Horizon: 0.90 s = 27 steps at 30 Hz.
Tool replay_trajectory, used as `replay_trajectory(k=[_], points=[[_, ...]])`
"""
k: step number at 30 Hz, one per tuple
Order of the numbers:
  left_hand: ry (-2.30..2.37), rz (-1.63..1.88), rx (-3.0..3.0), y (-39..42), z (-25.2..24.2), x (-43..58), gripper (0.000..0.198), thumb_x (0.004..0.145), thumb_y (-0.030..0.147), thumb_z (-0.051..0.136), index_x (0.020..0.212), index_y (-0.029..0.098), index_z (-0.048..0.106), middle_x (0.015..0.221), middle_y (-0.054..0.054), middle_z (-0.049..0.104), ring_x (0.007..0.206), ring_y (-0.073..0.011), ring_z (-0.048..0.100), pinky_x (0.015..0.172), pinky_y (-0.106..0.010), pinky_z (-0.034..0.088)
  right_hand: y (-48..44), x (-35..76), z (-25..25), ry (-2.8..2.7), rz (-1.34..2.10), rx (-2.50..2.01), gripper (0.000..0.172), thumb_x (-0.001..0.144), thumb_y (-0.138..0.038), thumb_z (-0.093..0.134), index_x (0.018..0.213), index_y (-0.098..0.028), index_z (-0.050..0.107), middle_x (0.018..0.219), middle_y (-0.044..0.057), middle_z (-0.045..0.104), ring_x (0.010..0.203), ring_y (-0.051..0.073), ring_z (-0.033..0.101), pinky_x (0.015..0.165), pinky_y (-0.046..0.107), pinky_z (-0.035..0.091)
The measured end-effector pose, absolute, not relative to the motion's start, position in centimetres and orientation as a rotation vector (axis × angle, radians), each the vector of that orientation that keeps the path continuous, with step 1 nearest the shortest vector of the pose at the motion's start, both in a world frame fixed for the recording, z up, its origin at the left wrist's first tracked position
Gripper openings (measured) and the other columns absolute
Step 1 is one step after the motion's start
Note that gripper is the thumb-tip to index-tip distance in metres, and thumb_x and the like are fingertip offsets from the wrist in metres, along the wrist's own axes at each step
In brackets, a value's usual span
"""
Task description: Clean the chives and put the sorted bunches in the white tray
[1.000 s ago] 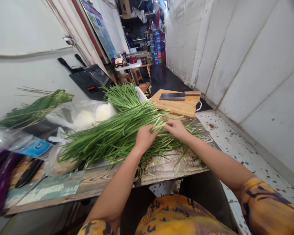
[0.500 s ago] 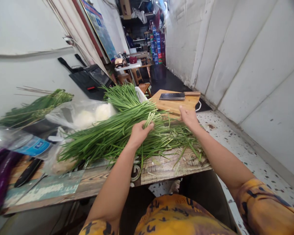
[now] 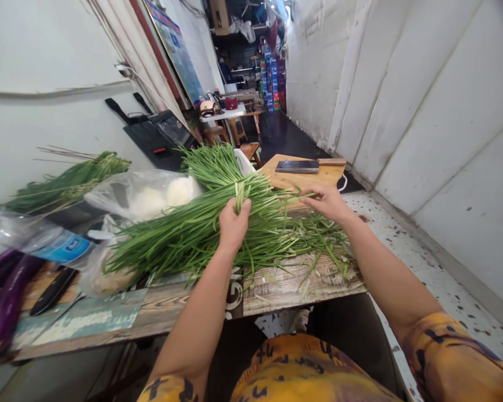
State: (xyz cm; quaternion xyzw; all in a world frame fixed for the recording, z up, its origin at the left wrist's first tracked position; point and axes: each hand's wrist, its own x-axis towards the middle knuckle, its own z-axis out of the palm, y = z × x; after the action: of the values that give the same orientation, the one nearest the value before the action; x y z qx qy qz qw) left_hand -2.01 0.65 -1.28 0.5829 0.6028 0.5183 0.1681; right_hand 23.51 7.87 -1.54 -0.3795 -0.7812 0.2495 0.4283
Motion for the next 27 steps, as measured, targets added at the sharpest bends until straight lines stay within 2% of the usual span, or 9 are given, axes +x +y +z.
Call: replay_trajectory(k=[2, 4, 9, 11, 13, 18, 22, 25, 27], points=[[1.741, 1.535, 1.645, 0.4, -1.1, -2.0, 0.033, 0.08, 0.046, 0.06, 0.086, 0.015, 0.067, 0.071, 0.001, 0.065, 0.067, -0.0126, 0.058, 0.069, -0.022, 0.045, 7.1, 23.2, -1.0, -1.949, 0.65, -0.886, 0.024, 0.08, -0.037, 0.066, 0.091, -0.017, 0.072, 0.09, 0.006, 0.071, 0.079, 0.019, 0.063, 0.073, 0.031, 0.049], [1.737, 1.543, 1.637, 0.1, -0.9, -1.8, 0.033, 0.078, 0.045, 0.064, 0.085, 0.014, 0.07, 0.075, 0.0, 0.069, 0.072, -0.0148, 0.061, 0.073, -0.024, 0.047, 6.6, 22.8, -0.7, -1.949, 0.594, -0.854, 0.022, 0.081, -0.036, 0.064, 0.089, -0.017, 0.072, 0.09, 0.006, 0.072, 0.081, 0.019, 0.064, 0.074, 0.031, 0.049], [1.656, 1.47, 2.027, -0.3, -0.9, -0.3, 0.027, 0.085, 0.037, 0.059, 0.091, 0.015, 0.074, 0.091, -0.006, 0.075, 0.084, -0.0187, 0.066, 0.081, -0.029, 0.048, 5.8, 21.5, -0.8, -1.86, 0.514, -0.837, 0.018, 0.081, -0.033, 0.061, 0.079, -0.017, 0.069, 0.082, 0.006, 0.071, 0.079, 0.018, 0.063, 0.071, 0.03, 0.048], [1.507, 1.429, 2.273, -0.2, -1.1, 0.6, 0.023, 0.088, 0.028, 0.056, 0.098, 0.018, 0.073, 0.105, -0.007, 0.073, 0.096, -0.0194, 0.065, 0.088, -0.03, 0.047, 5.4, 21.0, -0.9, -1.804, 0.593, -0.813, 0.018, 0.08, -0.034, 0.062, 0.076, -0.017, 0.068, 0.08, 0.005, 0.069, 0.078, 0.017, 0.062, 0.069, 0.029, 0.048], [1.431, 1.397, 2.442, 0.0, -1.3, 1.3, 0.025, 0.089, 0.021, 0.051, 0.105, 0.02, 0.071, 0.112, -0.007, 0.072, 0.1, -0.0195, 0.064, 0.089, -0.032, 0.045, 4.9, 20.4, -1.1, -1.758, 0.708, -0.79, 0.019, 0.079, -0.035, 0.063, 0.074, -0.017, 0.067, 0.078, 0.004, 0.067, 0.076, 0.016, 0.061, 0.068, 0.029, 0.047], [1.498, 1.372, 2.644, 0.1, -1.3, 2.0, 0.025, 0.088, 0.015, 0.049, 0.098, 0.019, 0.071, 0.088, -0.007, 0.072, 0.082, -0.0198, 0.059, 0.078, -0.033, 0.041, 4.1, 18.9, -1.6, -1.555, 1.035, -0.761, 0.021, 0.071, -0.038, 0.07, 0.07, -0.017, 0.066, 0.077, 0.002, 0.065, 0.074, 0.015, 0.059, 0.071, 0.029, 0.046], [1.544, 1.354, 2.686, -0.3, -1.1, 2.2, 0.021, 0.089, 0.017, 0.049, 0.089, 0.016, 0.07, 0.082, -0.007, 0.07, 0.077, -0.0198, 0.055, 0.076, -0.033, 0.039, 4.9, 18.5, -2.2, -1.288, 1.275, -0.803, 0.03, 0.064, -0.044, 0.074, 0.072, -0.017, 0.064, 0.069, -0.001, 0.062, 0.061, 0.011, 0.052, 0.064, 0.027, 0.044], [1.596, 1.384, 2.654, -0.5, -1.1, 2.0, 0.02, 0.09, 0.021, 0.05, 0.082, 0.015, 0.067, 0.079, -0.007, 0.069, 0.075, -0.0197, 0.053, 0.075, -0.033, 0.039, 6.2, 19.5, -2.4, -1.238, 1.151, -0.956, 0.033, 0.069, -0.048, 0.07, 0.069, -0.017, 0.061, 0.061, -0.001, 0.058, 0.055, 0.01, 0.048, 0.059, 0.026, 0.04], [1.646, 1.408, 2.596, -0.6, -1.1, 1.6, 0.022, 0.091, 0.025, 0.051, 0.076, 0.017, 0.065, 0.075, -0.006, 0.067, 0.072, -0.019, 0.052, 0.073, -0.032, 0.038, 6.9, 20.6, -2.5, -1.463, 0.883, -1.224, 0.028, 0.074, -0.041, 0.067, 0.063, -0.017, 0.06, 0.059, 0.001, 0.057, 0.057, 0.013, 0.05, 0.06, 0.026, 0.039]])
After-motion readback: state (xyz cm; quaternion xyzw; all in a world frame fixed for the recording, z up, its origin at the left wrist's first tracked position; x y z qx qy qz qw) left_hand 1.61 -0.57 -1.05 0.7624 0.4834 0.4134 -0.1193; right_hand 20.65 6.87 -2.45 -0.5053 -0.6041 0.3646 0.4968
